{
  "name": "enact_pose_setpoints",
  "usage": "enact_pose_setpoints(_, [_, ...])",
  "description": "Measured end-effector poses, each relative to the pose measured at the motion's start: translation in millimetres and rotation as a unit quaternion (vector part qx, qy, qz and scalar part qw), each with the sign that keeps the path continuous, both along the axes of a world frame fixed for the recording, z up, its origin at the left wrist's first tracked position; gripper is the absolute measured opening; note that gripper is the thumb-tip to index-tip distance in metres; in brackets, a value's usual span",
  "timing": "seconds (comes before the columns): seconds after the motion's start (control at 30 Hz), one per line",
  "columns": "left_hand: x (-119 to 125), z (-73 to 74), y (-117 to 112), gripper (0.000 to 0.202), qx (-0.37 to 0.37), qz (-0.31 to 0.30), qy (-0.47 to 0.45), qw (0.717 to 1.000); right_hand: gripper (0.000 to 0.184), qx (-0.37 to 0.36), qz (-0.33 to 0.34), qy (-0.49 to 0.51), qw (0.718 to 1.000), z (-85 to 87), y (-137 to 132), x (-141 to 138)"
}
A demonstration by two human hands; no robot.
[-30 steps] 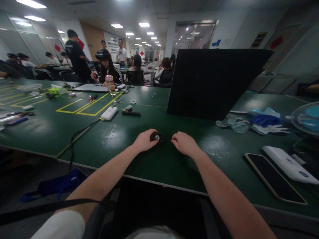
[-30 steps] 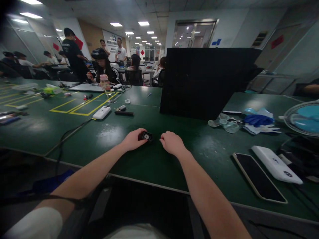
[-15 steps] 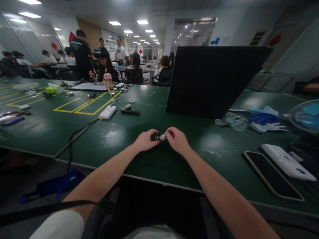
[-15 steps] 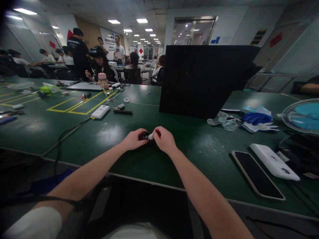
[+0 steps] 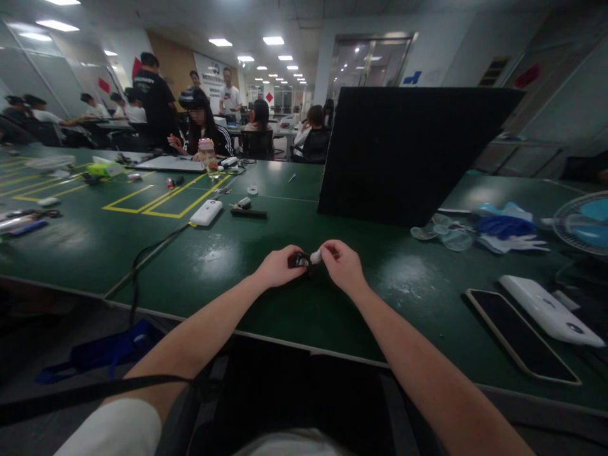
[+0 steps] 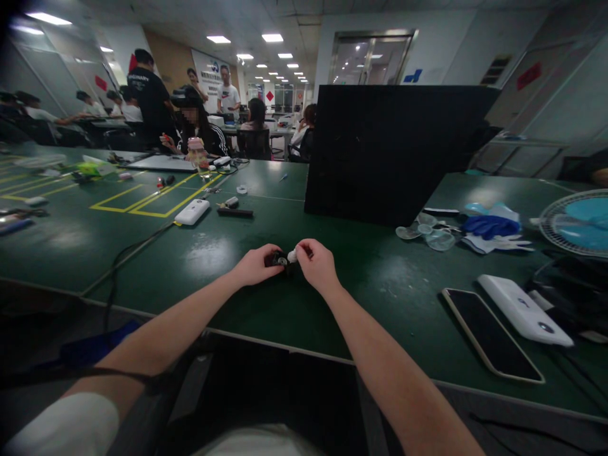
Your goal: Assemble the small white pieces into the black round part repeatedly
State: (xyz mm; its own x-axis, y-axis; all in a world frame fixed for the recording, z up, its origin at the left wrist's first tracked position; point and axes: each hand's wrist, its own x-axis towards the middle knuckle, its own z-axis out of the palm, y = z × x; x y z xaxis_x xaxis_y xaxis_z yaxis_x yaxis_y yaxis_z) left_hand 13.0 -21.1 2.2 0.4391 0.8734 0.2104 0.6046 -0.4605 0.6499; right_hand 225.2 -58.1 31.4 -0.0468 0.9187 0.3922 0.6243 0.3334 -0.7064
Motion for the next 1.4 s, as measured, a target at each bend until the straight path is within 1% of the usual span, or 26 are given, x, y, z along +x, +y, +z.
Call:
enact_pose_setpoints(0.17, [-1,2.6,-1,0.047,-0.002,-0.004,-0.006,1.000,0.017,-0.009,0.016,-0.012,1.000,-1.5,2,3])
enact_pose_setpoints(0.37, [-1,3.8,-2,0.046,-0.011,-0.006,-0.010,1.000,0.013,-0.012,0.023,-0.069,0.997,-1.4,3,12])
enact_pose_setpoints(0.5, [-1,3.6,-2,0.045,-0.001,-0.015,-0.019,1.000,0.014,-0.013,0.028,-0.094,0.995,2.1,-1,12])
enact_pose_setpoints(0.63, [-1,2.2,-1,0.045,0.007,-0.016,-0.015,1.000,0.015,0.003,0.024,-0.123,0.992,7.4,-6,8])
enact_pose_setpoints(0.73, [0,1.2,-1,0.046,0.006,-0.009,-0.006,1.000,0.016,0.017,0.019,-0.165,0.986,10.7,-8,6])
enact_pose_setpoints(0.87, [1,0.9,0,0.046,0.001,-0.009,-0.009,1.000,0.018,0.047,0.009,-0.214,0.976,11.2,-7,6])
enact_pose_setpoints(0.97, [0,1.2,0,0.045,0.004,-0.017,-0.012,1.000,0.021,0.060,-0.001,-0.230,0.971,9.4,-7,6])
enact_pose_setpoints(1.13, [-1,-0.4,1,0.047,0.011,-0.017,-0.008,1.000,0.032,0.028,-0.011,-0.229,0.973,7.3,-9,3])
enact_pose_setpoints(1.3, [-1,-2.1,2,0.048,0.016,-0.025,-0.007,1.000,0.043,0.014,-0.001,-0.228,0.973,3.7,-8,-1])
enact_pose_setpoints(1.4, [0,-1.1,2,0.045,0.019,-0.029,-0.001,0.999,0.047,-0.001,0.002,-0.233,0.973,0.3,-7,-4])
